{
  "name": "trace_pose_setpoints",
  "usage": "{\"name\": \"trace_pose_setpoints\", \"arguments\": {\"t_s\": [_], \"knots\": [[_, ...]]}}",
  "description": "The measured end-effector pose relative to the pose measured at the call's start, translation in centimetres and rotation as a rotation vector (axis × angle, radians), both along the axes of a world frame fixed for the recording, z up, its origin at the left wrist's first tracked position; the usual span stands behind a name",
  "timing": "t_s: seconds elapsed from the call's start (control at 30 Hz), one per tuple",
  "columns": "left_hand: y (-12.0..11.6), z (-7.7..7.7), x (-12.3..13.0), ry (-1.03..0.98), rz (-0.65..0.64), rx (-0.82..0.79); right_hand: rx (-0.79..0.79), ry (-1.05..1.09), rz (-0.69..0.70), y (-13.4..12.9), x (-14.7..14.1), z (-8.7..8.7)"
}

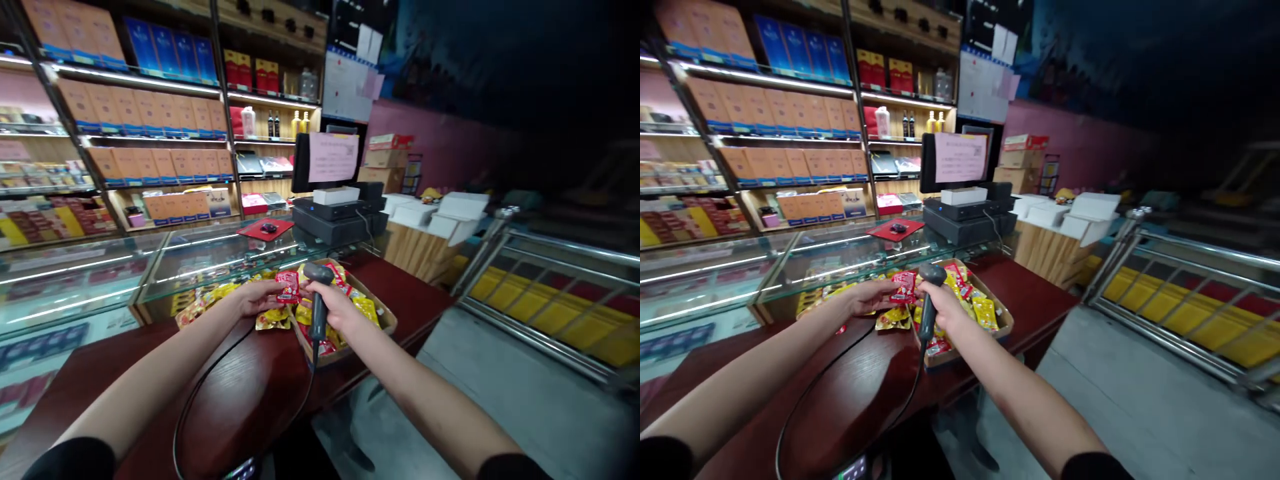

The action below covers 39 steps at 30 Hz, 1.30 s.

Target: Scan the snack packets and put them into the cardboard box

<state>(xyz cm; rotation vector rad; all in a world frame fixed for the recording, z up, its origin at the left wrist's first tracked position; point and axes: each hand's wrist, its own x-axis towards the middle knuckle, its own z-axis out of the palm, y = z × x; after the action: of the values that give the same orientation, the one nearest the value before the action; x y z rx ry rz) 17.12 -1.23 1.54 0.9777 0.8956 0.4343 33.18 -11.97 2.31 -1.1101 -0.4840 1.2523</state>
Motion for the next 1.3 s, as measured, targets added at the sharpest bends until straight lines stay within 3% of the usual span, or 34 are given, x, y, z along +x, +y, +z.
{"name": "trace_pose_setpoints", "arguments": {"t_s": [0.13, 0.27, 0.37, 0.5, 0.67, 0.83, 0.97, 1.1, 1.3], "knots": [[-0.7, 0.6, 7.0, -0.026, -0.084, 0.045, 0.001, -0.052, -0.131, -1.3, 5.3, 0.4], [-2.2, 0.1, 12.7, -0.046, -0.121, 0.036, -0.013, -0.100, -0.230, -3.0, 9.6, 0.0], [-2.9, -0.6, 14.9, -0.066, -0.177, -0.004, -0.004, -0.156, -0.281, -4.3, 11.2, -0.3], [-2.8, -1.2, 14.5, -0.039, -0.148, -0.025, 0.021, -0.204, -0.300, -4.9, 11.0, 0.1], [-1.7, -1.3, 9.7, -0.039, -0.051, -0.020, 0.028, -0.219, -0.197, -3.0, 7.7, 0.2], [-0.5, -2.2, 1.2, -0.032, 0.035, -0.051, 0.080, -0.230, -0.019, 0.3, 1.8, -0.9], [0.3, -4.1, -6.5, -0.016, 0.217, -0.028, 0.019, -0.191, 0.150, 2.5, -4.2, -1.9], [0.7, -6.6, -13.0, 0.143, 0.428, 0.124, -0.070, -0.128, 0.270, 4.2, -9.9, -3.7], [0.9, -10.2, -18.2, 0.321, 0.500, 0.279, -0.122, -0.068, 0.361, 6.3, -15.6, -7.3]]}}
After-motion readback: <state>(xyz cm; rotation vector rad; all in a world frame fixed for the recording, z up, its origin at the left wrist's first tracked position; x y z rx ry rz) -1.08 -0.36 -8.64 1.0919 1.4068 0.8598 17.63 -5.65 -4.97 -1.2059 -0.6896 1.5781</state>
